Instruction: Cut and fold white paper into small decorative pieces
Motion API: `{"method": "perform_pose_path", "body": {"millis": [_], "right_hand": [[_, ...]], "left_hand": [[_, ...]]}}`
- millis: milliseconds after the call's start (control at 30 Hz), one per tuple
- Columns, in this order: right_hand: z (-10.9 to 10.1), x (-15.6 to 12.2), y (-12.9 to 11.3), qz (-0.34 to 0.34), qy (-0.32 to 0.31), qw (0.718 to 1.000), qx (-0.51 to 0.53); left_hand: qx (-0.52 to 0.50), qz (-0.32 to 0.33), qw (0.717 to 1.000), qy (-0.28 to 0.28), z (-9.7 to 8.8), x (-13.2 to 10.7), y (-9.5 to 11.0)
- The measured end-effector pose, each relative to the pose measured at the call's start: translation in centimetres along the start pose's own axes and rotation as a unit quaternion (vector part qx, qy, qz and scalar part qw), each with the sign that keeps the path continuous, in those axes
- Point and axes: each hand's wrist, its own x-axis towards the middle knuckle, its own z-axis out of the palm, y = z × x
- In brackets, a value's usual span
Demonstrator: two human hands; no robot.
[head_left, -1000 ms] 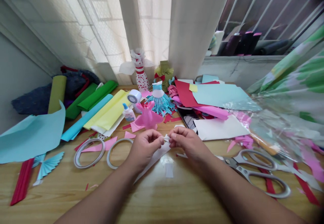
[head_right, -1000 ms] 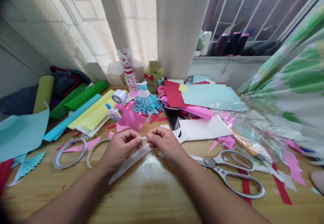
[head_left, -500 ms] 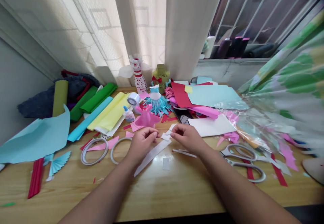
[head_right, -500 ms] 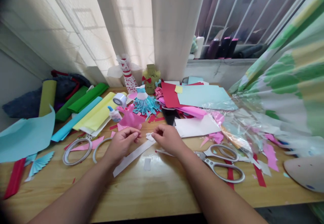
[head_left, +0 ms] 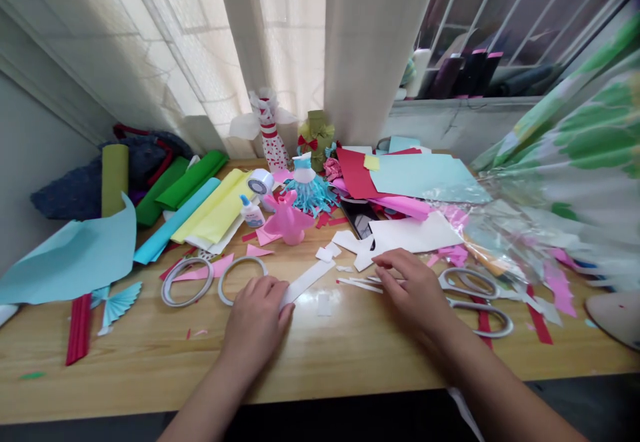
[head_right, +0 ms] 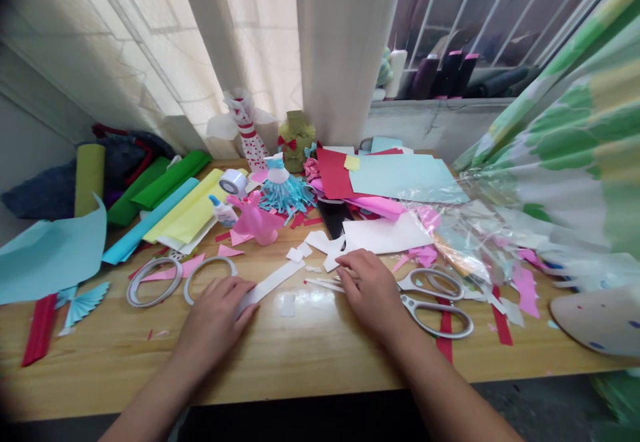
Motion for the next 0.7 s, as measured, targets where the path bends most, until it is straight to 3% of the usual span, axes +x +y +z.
{"method": "perform_pose_path", "body": {"millis": [100,267,367,433,500,567,633,700], "right_hand": [[-0.4,-1.5,0.4,-0.023,0.031,0.999,-0.031],[0.3,-3.4,-0.2,-0.049,0.027,0.998,-0.022],[1.1,-4.2,-1.6,-0.089,0.018,0.996,0.021],[1.6,-4.6,-2.9,-0.1,-0.018,0.992,0.068],[2.3,-4.8,-4.1,-0.076,-0.086,0.984,0.139],[2.9,-4.7,-5.1,-0.005,-0.161,0.957,0.242],[3.5,-4.4,-5.8,0.072,-0.205,0.917,0.334],[3.8,-4.0,-6.0,0.111,-0.213,0.902,0.36]], "left_hand": [[0.033,-0.004,0.999,-0.01,0.3,-0.1,0.3],[0.024,-0.008,1.0,-0.013,-0.3,0.3,0.9],[-0.12,-0.045,0.992,-0.022,-1.1,0.1,0.7],[-0.256,-0.089,0.962,-0.037,-1.6,-0.4,0.8],[-0.362,-0.125,0.923,-0.03,-1.8,-1.1,1.2],[-0.401,-0.129,0.907,0.005,-1.6,-1.8,2.0],[-0.381,-0.091,0.919,0.037,-0.9,-2.4,2.9],[-0.345,-0.031,0.936,0.056,-0.1,-2.7,3.5]]}}
